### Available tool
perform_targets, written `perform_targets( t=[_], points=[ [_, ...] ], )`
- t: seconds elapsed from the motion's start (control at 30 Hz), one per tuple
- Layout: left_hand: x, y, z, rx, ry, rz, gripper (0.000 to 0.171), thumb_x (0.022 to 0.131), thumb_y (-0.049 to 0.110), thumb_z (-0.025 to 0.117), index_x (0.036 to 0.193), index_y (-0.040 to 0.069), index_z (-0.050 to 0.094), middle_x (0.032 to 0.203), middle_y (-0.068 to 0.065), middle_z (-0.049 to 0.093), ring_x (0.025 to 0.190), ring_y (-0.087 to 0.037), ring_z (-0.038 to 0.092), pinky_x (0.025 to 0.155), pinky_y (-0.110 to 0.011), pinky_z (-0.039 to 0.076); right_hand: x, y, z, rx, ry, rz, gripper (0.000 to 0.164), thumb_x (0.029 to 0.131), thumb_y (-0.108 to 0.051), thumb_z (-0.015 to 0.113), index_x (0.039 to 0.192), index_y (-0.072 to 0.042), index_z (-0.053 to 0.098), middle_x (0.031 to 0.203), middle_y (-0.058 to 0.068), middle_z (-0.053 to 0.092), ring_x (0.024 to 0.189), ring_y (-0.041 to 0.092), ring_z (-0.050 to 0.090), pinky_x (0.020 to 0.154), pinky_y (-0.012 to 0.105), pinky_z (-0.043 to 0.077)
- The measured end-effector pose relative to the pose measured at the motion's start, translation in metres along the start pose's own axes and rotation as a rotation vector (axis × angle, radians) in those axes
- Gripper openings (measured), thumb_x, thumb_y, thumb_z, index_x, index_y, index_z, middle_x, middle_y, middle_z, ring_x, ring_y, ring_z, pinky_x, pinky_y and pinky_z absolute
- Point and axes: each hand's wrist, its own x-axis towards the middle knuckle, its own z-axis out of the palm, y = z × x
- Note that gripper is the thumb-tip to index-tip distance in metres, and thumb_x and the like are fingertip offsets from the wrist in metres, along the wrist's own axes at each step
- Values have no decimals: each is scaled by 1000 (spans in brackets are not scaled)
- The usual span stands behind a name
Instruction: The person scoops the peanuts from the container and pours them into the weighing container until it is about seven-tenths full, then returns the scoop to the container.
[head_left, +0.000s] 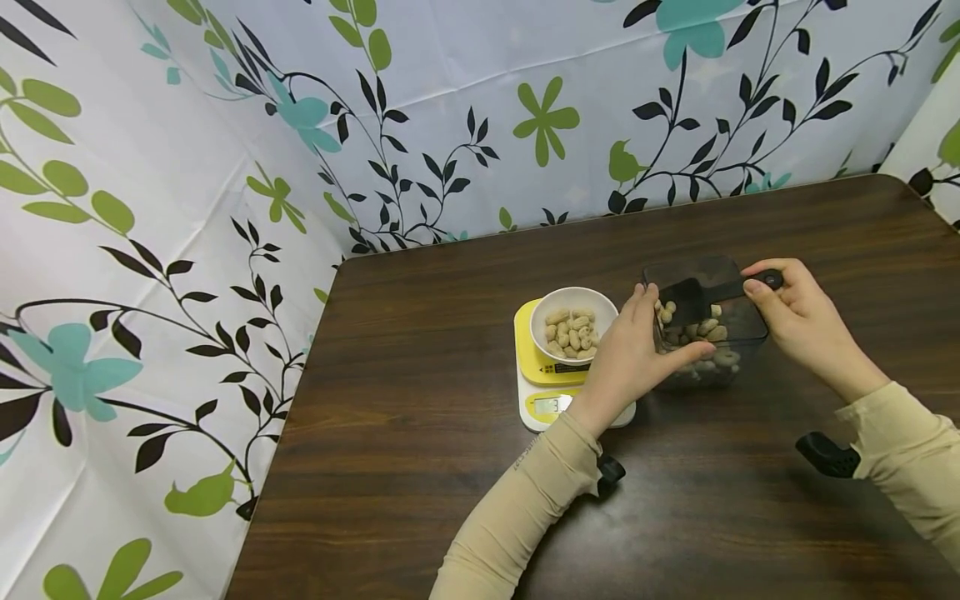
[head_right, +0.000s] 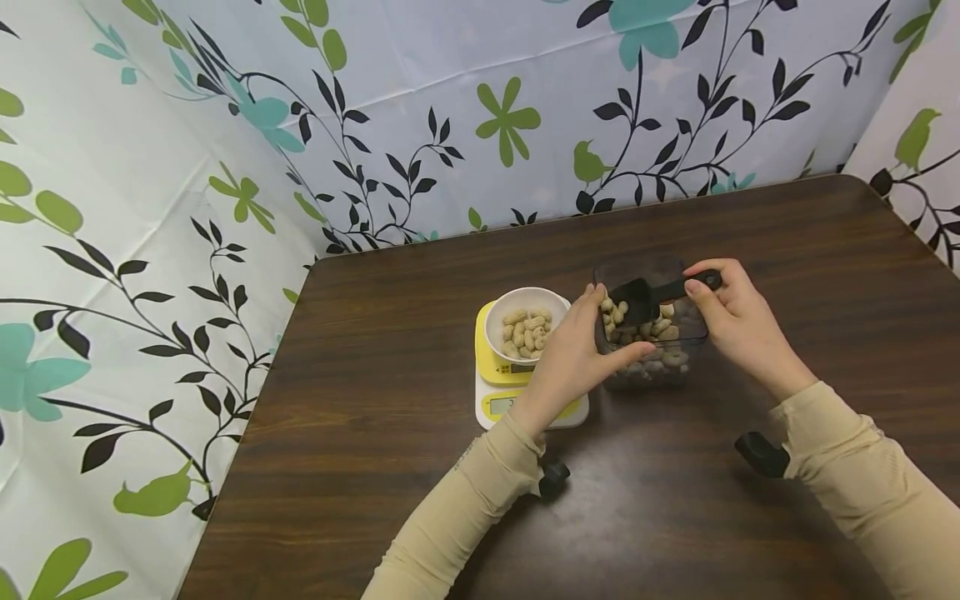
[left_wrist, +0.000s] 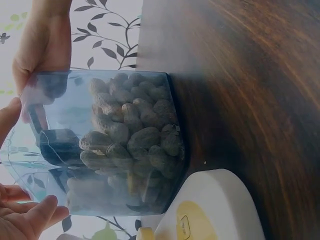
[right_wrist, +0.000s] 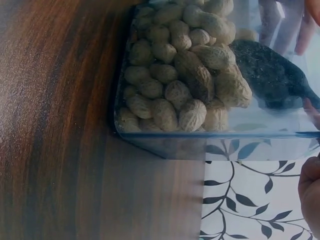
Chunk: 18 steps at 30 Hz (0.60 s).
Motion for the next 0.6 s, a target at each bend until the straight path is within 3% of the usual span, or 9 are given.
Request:
perform_targets(
  t=[0.37, 0.6],
  points=[
    [0, -1, 1, -24, 21, 24, 95, 79, 64, 59, 149, 11, 22, 150, -9, 33, 139, -13, 32, 105, -25, 40, 4, -3, 5, 60, 62, 27, 17, 99, -23, 43, 111, -35, 43, 51, -12, 33, 39, 6, 30, 41, 28, 25],
    [1, -1, 2, -59, 36, 4, 96, 78, 63, 61, 148, 11, 23, 150, -10, 34, 138, -14, 35, 104, -25, 41, 7, -2, 2, 116, 40, 26, 18, 99, -19, 44, 108, -35, 45, 53, -13, 35, 43, 5, 31, 45, 28, 25]
  ],
)
